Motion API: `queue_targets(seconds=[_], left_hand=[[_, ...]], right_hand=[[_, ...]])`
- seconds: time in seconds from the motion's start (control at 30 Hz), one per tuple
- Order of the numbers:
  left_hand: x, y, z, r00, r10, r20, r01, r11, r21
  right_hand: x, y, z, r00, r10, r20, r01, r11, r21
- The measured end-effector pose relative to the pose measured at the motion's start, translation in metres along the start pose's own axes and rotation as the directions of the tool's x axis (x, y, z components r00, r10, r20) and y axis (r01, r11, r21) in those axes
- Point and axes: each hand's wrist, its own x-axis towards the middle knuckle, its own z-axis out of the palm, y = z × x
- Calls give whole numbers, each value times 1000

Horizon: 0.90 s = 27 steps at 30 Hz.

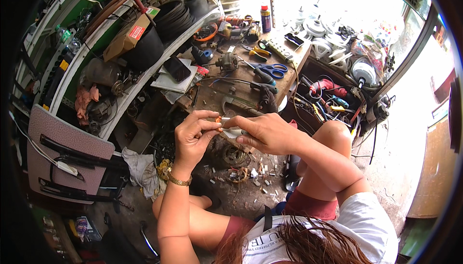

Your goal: The person disassembles a small electric motor at a workbench by stripping wire ends with a utility knife and removing screws with a screwdriver.

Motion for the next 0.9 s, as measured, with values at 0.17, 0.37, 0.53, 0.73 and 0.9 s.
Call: queue_targets(seconds=[0.17, 0.37, 0.53, 0.73, 0.9], left_hand=[[-1, -2, -1, 1000, 15, 4, -14, 999, -29], [-1, -3, -4, 999, 23, 42, -21, 999, -33], [0, -1, -2, 994, -23, 111, 34, 995, -91], [0, -5, 1, 999, -35, 30, 36, 998, -50], [0, -1, 1, 1000, -16, 20, 16, 1000, 1]], right_hand=[[-1, 3, 3, 1000, -29, 9, 28, 998, 56], [-3, 1, 1, 999, -26, 25, 24, 999, 46], [-3, 1, 4, 998, -56, -8, 56, 998, -26], [0, 4, 4, 998, 70, 7, -67, 920, 386], [0, 3, 3, 971, 227, 74, -231, 818, 527]])
